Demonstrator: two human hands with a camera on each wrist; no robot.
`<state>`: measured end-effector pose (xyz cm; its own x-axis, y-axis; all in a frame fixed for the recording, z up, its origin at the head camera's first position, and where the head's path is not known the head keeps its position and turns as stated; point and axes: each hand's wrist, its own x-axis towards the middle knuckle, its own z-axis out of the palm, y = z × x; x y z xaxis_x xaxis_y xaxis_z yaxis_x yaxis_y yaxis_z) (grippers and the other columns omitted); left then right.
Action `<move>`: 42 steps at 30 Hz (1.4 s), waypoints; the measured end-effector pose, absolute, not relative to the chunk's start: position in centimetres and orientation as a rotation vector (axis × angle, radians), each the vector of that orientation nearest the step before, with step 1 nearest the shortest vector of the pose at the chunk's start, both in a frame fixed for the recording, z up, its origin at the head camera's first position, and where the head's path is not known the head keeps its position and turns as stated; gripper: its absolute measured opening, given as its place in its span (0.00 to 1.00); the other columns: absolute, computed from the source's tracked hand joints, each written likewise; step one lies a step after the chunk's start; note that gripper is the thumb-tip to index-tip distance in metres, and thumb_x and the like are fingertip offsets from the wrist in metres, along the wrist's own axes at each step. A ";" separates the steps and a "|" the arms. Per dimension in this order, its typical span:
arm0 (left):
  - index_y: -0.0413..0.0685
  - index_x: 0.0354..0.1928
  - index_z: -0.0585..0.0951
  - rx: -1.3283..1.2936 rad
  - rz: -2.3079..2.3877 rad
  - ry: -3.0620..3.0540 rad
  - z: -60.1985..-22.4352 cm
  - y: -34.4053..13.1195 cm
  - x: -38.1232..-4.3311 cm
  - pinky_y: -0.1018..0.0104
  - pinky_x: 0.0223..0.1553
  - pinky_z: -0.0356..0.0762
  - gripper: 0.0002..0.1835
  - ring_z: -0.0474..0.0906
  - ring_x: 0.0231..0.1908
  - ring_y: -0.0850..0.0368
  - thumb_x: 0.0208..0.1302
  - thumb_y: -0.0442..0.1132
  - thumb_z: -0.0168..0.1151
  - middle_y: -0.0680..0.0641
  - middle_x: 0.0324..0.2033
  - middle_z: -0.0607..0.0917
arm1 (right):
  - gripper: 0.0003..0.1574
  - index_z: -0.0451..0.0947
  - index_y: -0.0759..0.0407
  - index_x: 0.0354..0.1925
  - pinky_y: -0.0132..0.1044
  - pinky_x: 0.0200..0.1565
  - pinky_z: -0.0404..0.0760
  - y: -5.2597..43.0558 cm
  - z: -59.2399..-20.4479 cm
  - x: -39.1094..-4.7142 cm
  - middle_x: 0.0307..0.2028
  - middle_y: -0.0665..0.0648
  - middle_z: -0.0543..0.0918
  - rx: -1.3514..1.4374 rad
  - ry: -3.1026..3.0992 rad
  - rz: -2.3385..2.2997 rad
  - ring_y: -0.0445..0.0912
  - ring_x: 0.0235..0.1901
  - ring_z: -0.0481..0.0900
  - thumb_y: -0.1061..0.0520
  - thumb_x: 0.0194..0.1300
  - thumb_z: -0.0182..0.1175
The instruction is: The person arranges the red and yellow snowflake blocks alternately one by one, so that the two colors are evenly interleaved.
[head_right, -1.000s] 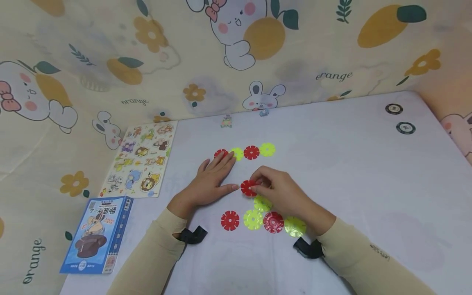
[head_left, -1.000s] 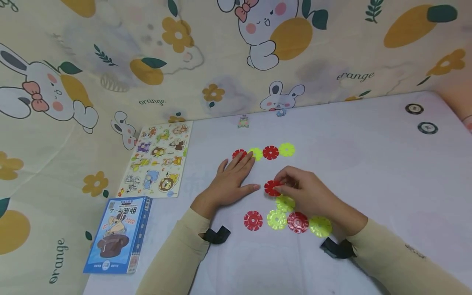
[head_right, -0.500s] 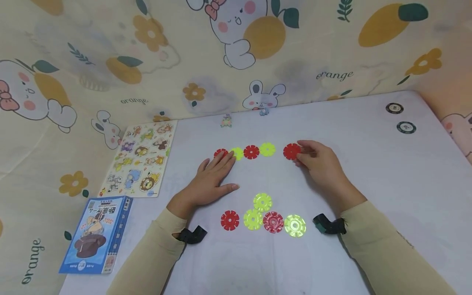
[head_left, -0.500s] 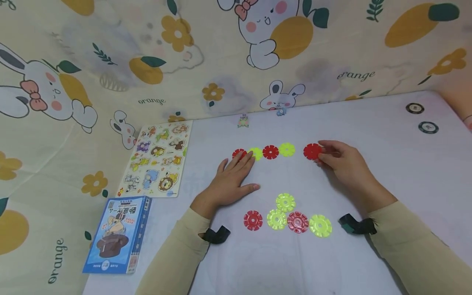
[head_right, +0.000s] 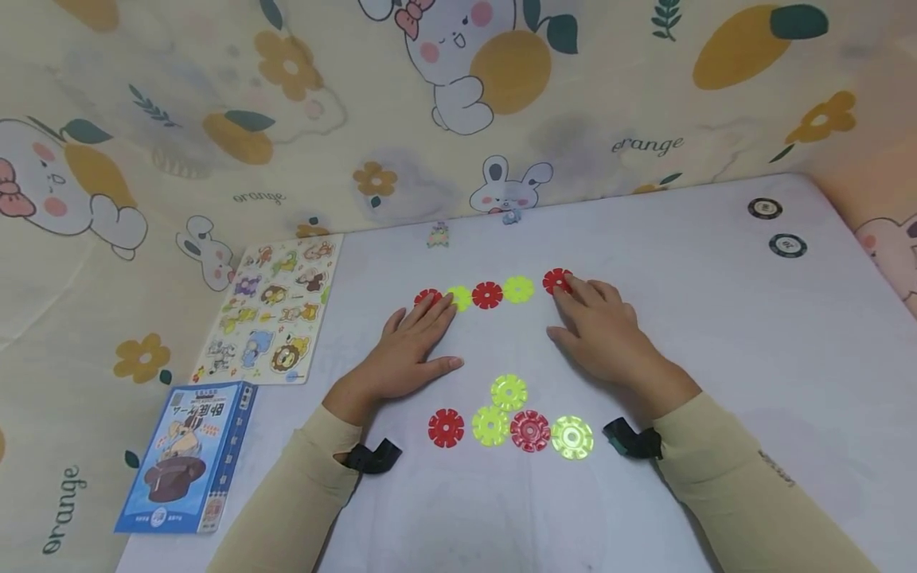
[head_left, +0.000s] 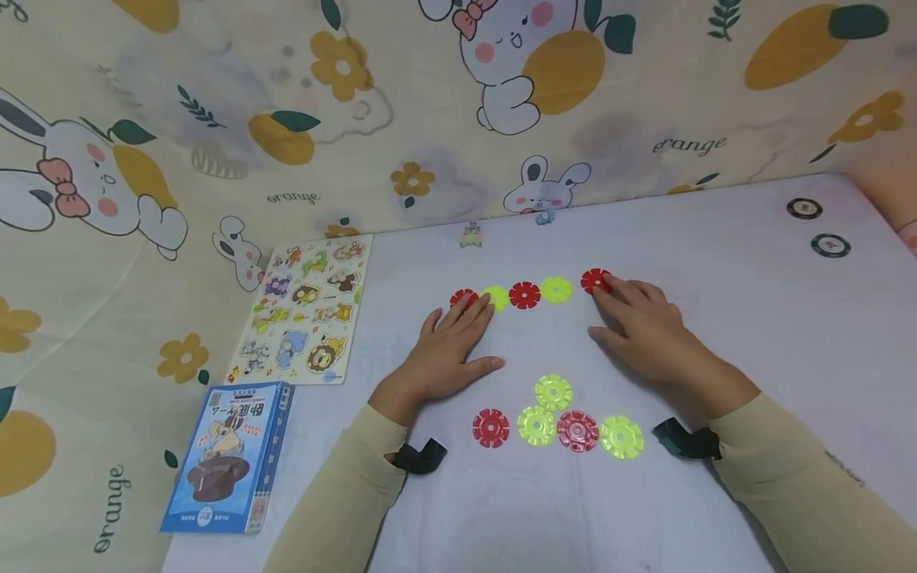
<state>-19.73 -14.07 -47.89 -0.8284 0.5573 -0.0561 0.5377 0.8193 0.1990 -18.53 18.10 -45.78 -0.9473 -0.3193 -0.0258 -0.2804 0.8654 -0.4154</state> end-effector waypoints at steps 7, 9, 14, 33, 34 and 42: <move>0.60 0.76 0.45 0.873 0.259 2.886 -47.8 -14.1 -19.7 0.41 0.65 0.34 0.47 0.33 0.72 0.55 0.61 0.75 0.38 0.59 0.74 0.42 | 0.47 0.60 0.54 0.71 0.70 0.54 0.53 18.0 -46.3 -18.7 0.70 0.64 0.53 -0.516 2.998 -0.664 0.65 0.67 0.46 0.43 0.59 0.65; 0.60 0.76 0.45 0.872 0.262 2.883 -47.7 -14.1 -19.7 0.41 0.65 0.34 0.47 0.32 0.72 0.55 0.61 0.75 0.39 0.59 0.74 0.41 | 0.47 0.61 0.55 0.70 0.70 0.53 0.54 18.0 -46.2 -18.8 0.71 0.63 0.53 -0.508 3.003 -0.660 0.64 0.67 0.46 0.43 0.59 0.66; 0.60 0.76 0.44 0.871 0.265 2.880 -47.6 -14.1 -19.7 0.41 0.65 0.34 0.47 0.31 0.72 0.56 0.61 0.75 0.39 0.59 0.74 0.41 | 0.48 0.59 0.56 0.72 0.69 0.53 0.54 18.2 -46.1 -18.8 0.72 0.63 0.51 -0.497 2.973 -0.583 0.64 0.69 0.43 0.39 0.60 0.62; 0.61 0.76 0.43 0.876 0.280 2.880 -48.0 -14.2 -19.8 0.41 0.65 0.34 0.46 0.30 0.72 0.58 0.61 0.74 0.39 0.61 0.74 0.39 | 0.55 0.53 0.51 0.74 0.66 0.52 0.51 18.0 -47.1 -18.4 0.73 0.61 0.47 -0.551 2.991 -0.512 0.64 0.69 0.38 0.29 0.58 0.59; 0.61 0.76 0.43 0.877 0.282 2.880 -48.0 -14.2 -19.7 0.41 0.65 0.34 0.46 0.30 0.72 0.58 0.62 0.74 0.39 0.61 0.74 0.39 | 0.55 0.53 0.50 0.74 0.66 0.52 0.51 18.0 -47.1 -18.4 0.73 0.61 0.47 -0.551 2.991 -0.514 0.64 0.69 0.38 0.29 0.58 0.58; 0.60 0.76 0.45 0.881 0.271 2.884 -48.0 -14.1 -19.8 0.40 0.65 0.33 0.47 0.31 0.72 0.56 0.61 0.74 0.40 0.60 0.74 0.41 | 0.48 0.56 0.46 0.73 0.68 0.55 0.57 17.8 -46.1 -18.5 0.71 0.59 0.53 -0.486 2.997 -0.906 0.61 0.68 0.49 0.37 0.61 0.62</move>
<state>-19.76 -14.06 -47.97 -0.8247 0.5627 -0.0559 0.5425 0.8152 0.2029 -18.52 17.75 -46.14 -0.9526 -0.2823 0.1137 -0.2980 0.7893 -0.5368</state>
